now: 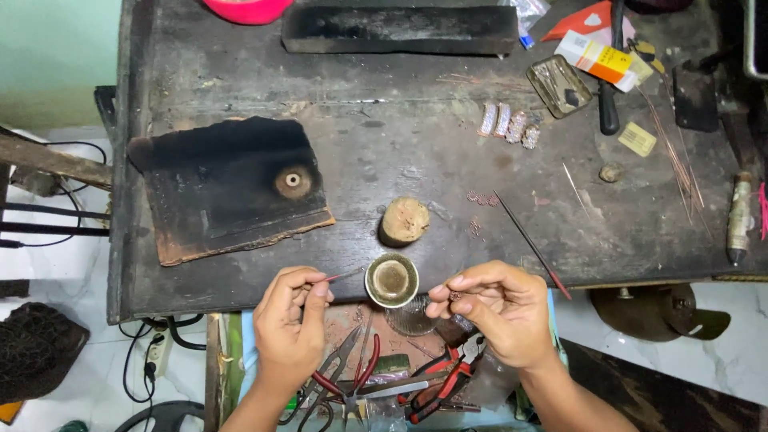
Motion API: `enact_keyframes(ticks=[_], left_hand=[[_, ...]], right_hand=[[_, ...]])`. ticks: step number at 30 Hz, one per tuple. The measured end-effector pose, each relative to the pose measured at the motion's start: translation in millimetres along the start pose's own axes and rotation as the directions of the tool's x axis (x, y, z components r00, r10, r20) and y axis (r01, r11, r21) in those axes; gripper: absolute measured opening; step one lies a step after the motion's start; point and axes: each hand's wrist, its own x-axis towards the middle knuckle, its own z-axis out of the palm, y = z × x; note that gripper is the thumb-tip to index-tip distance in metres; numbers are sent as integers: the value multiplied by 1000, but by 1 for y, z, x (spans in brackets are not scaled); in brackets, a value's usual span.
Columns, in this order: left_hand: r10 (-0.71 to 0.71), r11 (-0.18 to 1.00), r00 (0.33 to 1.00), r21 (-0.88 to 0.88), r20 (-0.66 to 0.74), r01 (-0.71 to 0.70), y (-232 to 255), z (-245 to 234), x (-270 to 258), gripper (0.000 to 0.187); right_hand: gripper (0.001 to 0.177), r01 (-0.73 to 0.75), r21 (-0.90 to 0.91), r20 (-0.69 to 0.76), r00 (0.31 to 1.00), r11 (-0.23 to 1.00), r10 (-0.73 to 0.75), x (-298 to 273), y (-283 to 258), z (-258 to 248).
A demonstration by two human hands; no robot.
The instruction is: A person uses a torch and tweezers to solder or heat small metal rings on a jewelry workbench.
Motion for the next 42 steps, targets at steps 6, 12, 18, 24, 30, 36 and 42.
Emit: enact_keyframes(ticks=[6,12,18,24,30,36,42], left_hand=[[-72,978,996,-199,-44,62,-3,11,-8,6],[-28,985,998,-170,-48,20,4,15,-8,5],[38,999,999,2,-34,-38,13,12,-1,9],[88,996,996,34,-1,-88,7,11,1,7],[182,969,982,165,44,-186,15,12,4,8],[264,942,962,193,73,-274,10,17,3,7],[255,946,962,180,100,-269,4,22,1,9]], right_hand=[[16,65,-1,-9,998,998,-65,-7,-2,-5],[17,98,60,15,995,993,-99,-12,2,-7],[15,113,113,39,992,987,-118,-11,4,-3],[14,129,134,6,991,983,-131,-15,7,-2],[17,122,143,-7,992,982,-122,-18,13,-5],[19,117,120,-14,993,986,-116,-17,15,-7],[20,103,124,-35,994,987,-100,-18,20,-9]])
